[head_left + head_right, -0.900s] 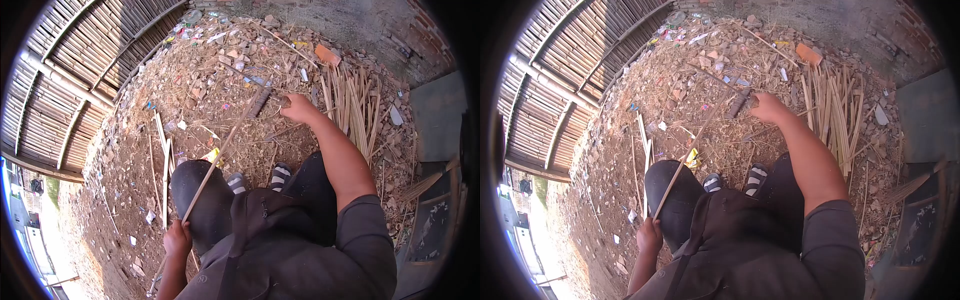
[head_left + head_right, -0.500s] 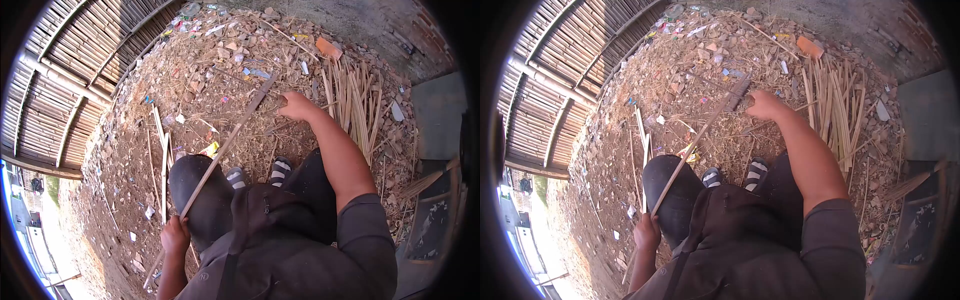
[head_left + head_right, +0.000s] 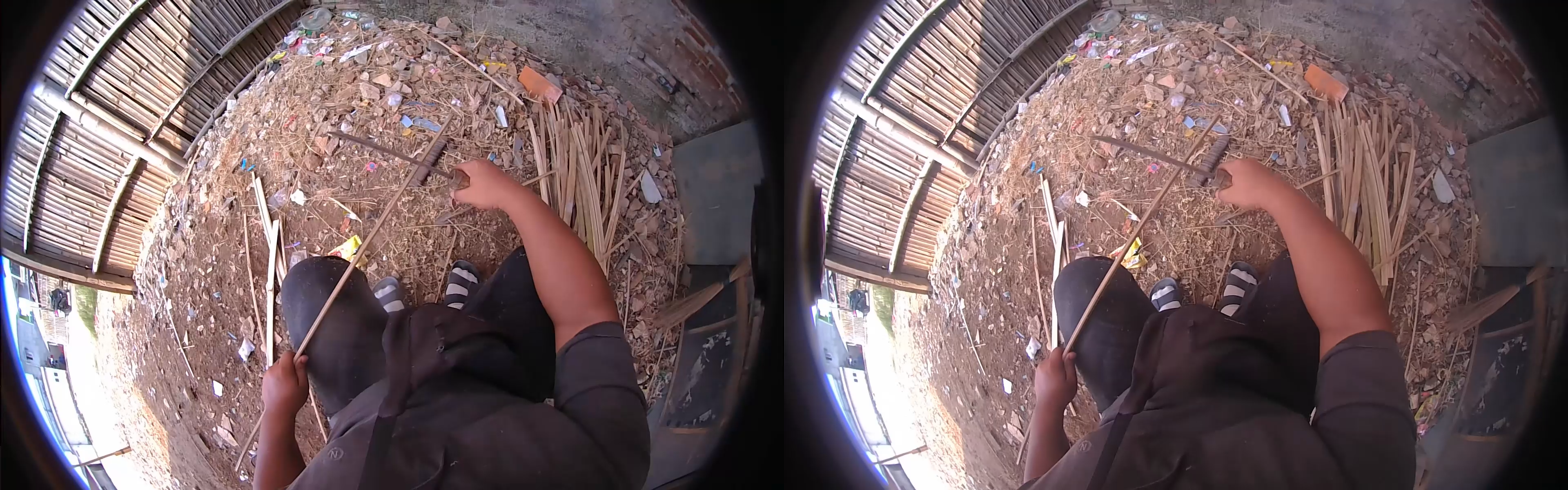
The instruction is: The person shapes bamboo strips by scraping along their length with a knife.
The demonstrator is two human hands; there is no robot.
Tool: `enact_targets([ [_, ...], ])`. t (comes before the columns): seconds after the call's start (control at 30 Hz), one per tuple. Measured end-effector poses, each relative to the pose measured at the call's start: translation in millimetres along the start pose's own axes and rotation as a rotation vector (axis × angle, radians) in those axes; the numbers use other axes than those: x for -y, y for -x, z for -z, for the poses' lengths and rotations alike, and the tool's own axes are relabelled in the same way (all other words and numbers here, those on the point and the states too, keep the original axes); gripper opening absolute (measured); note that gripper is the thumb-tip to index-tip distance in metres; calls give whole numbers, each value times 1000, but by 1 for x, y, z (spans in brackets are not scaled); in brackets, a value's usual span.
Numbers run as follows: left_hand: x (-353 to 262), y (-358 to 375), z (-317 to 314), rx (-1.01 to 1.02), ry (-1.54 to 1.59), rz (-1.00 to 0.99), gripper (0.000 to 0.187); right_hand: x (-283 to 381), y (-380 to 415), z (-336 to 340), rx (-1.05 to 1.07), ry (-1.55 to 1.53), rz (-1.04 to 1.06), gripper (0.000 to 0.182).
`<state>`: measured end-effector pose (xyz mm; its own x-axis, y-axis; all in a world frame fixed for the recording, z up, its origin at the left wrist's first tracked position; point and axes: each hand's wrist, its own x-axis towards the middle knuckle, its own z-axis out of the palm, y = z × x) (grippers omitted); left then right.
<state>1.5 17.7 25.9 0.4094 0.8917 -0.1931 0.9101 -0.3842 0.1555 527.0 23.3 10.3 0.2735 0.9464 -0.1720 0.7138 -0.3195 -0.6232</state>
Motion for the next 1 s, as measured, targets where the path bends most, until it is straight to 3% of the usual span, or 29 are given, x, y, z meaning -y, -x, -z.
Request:
enact_targets([
  [0.07,-6,2,8,38,-12,36,31,19,7,-3,25,68,7,38],
  [0.2,-3,0,7,17,22,-10,31,52,23,-19,116,370,249,29],
  [0.33,-2,-7,0,-7,51,-14,31,11,-12,-19,210,101,147,29],
  [0.47,8,-6,1,25,103,-36,30,22,3,-32,11,60,239,29],
  [0.6,7,-7,-2,25,123,-59,30,55,26,-23,-57,323,320,22],
  [0.7,-4,-11,0,11,70,-19,31,18,-8,-28,104,137,114,33],
  [0.83,-2,-8,8,52,142,-2,32,23,-4,-39,-17,193,259,28],
  [0.97,-8,-5,11,62,55,13,31,76,26,-23,66,447,286,28],
  [1.0,-8,-6,6,46,45,22,30,61,16,-26,67,323,239,29],
])
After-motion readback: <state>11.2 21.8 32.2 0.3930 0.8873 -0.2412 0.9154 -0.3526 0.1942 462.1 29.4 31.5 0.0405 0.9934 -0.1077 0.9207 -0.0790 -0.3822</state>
